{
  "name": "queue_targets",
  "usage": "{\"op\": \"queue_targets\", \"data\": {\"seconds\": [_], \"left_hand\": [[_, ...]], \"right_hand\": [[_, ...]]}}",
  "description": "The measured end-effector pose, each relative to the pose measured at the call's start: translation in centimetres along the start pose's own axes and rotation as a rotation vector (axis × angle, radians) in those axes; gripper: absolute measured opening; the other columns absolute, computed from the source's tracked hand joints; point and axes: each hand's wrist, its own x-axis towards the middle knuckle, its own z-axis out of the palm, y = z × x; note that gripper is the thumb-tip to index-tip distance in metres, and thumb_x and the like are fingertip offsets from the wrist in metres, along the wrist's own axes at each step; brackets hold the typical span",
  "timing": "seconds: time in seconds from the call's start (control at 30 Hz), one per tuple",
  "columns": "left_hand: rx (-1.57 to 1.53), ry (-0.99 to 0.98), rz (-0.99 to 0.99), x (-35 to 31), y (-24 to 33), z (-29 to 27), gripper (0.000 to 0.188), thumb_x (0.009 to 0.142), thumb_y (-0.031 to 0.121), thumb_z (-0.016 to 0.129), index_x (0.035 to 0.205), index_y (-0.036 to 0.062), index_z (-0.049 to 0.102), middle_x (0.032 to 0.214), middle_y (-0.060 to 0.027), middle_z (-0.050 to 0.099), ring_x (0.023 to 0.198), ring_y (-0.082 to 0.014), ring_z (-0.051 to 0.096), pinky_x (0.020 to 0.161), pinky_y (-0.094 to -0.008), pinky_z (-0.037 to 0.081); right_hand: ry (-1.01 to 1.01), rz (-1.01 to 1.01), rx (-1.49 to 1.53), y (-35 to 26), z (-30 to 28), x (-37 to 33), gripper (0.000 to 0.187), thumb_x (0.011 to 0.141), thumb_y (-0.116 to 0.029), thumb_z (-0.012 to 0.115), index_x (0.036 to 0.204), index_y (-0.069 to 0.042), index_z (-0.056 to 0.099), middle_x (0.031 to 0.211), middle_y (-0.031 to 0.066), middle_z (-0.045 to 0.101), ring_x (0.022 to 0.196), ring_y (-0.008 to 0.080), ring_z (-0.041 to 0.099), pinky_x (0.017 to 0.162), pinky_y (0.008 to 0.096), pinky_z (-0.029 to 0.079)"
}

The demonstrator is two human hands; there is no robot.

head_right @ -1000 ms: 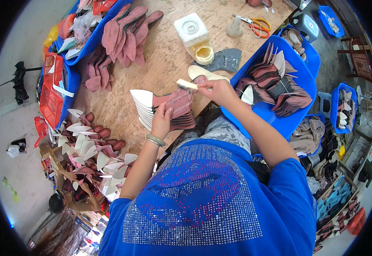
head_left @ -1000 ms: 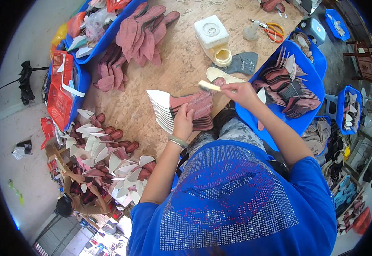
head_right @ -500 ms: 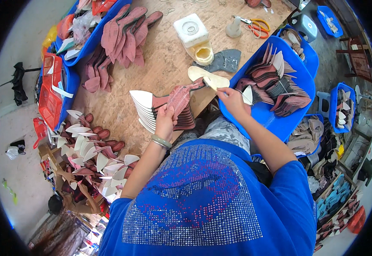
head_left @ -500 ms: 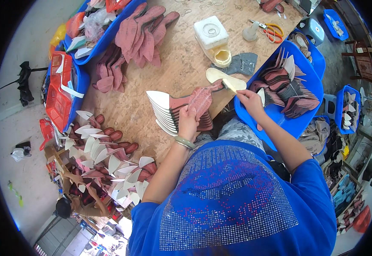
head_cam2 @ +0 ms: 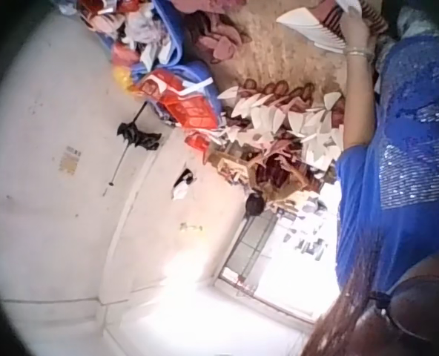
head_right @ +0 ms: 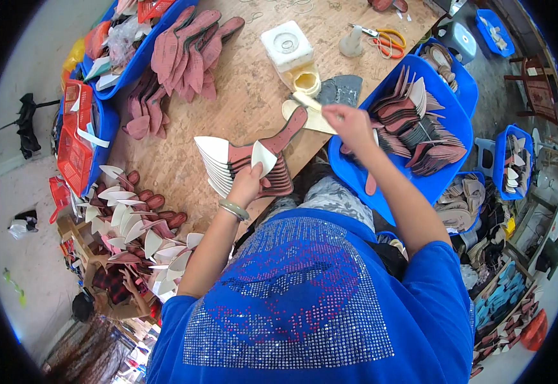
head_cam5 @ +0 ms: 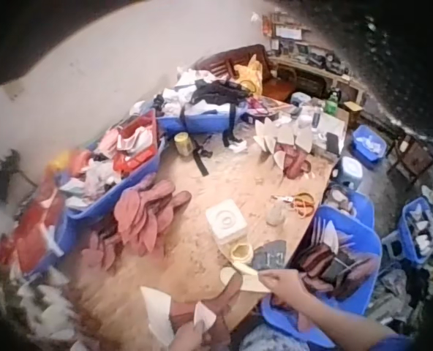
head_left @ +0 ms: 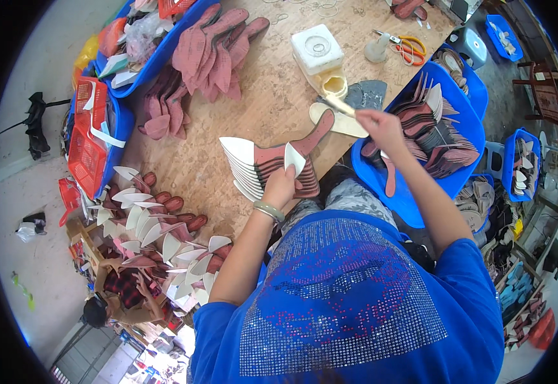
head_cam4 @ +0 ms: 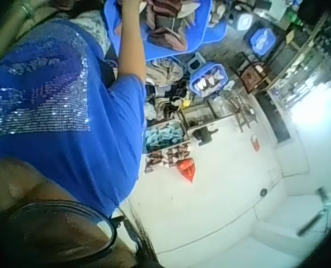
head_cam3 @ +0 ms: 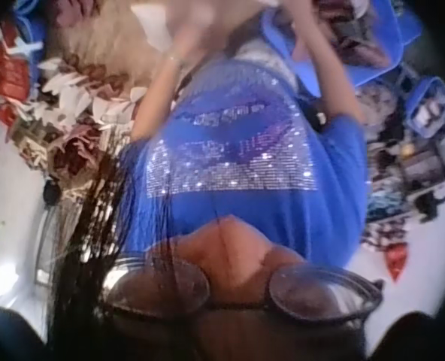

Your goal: The person repeatedly applies a yellowish substance from a small container onto the sole of a pink slipper using a wooden stick. They hold the slipper in their left hand and use the stick in their right hand to spread the substance across the sole surface.

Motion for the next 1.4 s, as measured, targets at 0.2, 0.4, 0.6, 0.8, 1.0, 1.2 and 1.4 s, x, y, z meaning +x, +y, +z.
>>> {"op": "queue_targets", "data": {"seconds": [0.2,0.4,0.6,0.8,1.0,1.2,1.4], "left_hand": [[-0.452,-0.026,-0.030,-0.8,-0.1,0.7,0.026,0.093,0.022,0.041,0.081,0.0012,0.054,0.060,-0.0056,0.054,0.044,-0.0101,0.043,0.037,-0.0256,0.034],[-0.442,-0.015,-0.034,-0.7,-0.6,0.8,0.023,0.092,0.020,0.042,0.085,0.0009,0.053,0.063,-0.0072,0.057,0.043,-0.0100,0.045,0.037,-0.0251,0.033],[-0.540,-0.016,-0.017,-0.4,-1.1,0.5,0.023,0.092,0.020,0.043,0.085,0.0009,0.054,0.062,-0.0069,0.057,0.041,-0.0098,0.044,0.036,-0.0253,0.033],[-0.559,0.003,-0.058,-0.3,-1.3,0.2,0.021,0.091,0.019,0.046,0.082,0.0026,0.054,0.061,-0.0053,0.055,0.041,-0.0081,0.041,0.036,-0.0238,0.031],[-0.638,0.000,-0.117,-0.3,-1.2,-0.1,0.018,0.090,0.018,0.047,0.084,0.0026,0.055,0.061,-0.0041,0.054,0.041,-0.0066,0.038,0.035,-0.0219,0.029],[-0.564,0.008,-0.090,-0.5,-1.7,-0.5,0.017,0.090,0.017,0.048,0.087,0.0019,0.055,0.061,-0.0035,0.053,0.041,-0.0056,0.037,0.035,-0.0204,0.027],[-0.475,0.013,-0.059,-0.9,-1.7,-0.6,0.020,0.089,0.017,0.046,0.076,0.0032,0.054,0.057,-0.0032,0.051,0.039,-0.0076,0.038,0.034,-0.0231,0.029]], "right_hand": [[0.017,-0.304,-0.570,1.1,0.9,7.2,0.018,0.081,-0.023,0.057,0.082,-0.012,0.071,0.074,0.0128,0.067,0.069,0.0297,0.066,0.062,0.0410,0.053],[-0.061,-0.352,-0.755,-0.2,0.9,8.7,0.017,0.080,-0.022,0.056,0.077,-0.011,0.069,0.070,0.0126,0.066,0.066,0.0290,0.066,0.060,0.0416,0.053],[-0.049,-0.267,-0.663,0.5,-0.5,5.2,0.019,0.081,-0.024,0.057,0.081,-0.011,0.071,0.070,0.0150,0.065,0.065,0.0288,0.066,0.059,0.0409,0.053],[-0.319,0.206,0.187,3.6,0.1,-2.5,0.022,0.083,-0.023,0.068,0.100,-0.010,0.072,0.079,0.0052,0.071,0.066,0.0118,0.064,0.062,0.0279,0.050],[-0.401,0.128,0.121,1.8,2.5,-7.5,0.020,0.082,-0.019,0.069,0.098,-0.008,0.072,0.079,0.0041,0.070,0.069,0.0086,0.062,0.067,0.0246,0.049],[-0.262,0.050,0.048,5.7,3.9,-4.6,0.021,0.082,-0.020,0.068,0.098,-0.008,0.072,0.088,0.0098,0.071,0.079,0.0155,0.067,0.073,0.0294,0.051],[-0.181,0.024,-0.152,5.9,3.1,-0.2,0.021,0.080,-0.028,0.065,0.091,-0.012,0.073,0.079,0.0155,0.067,0.070,0.0292,0.066,0.065,0.0362,0.052]]}}
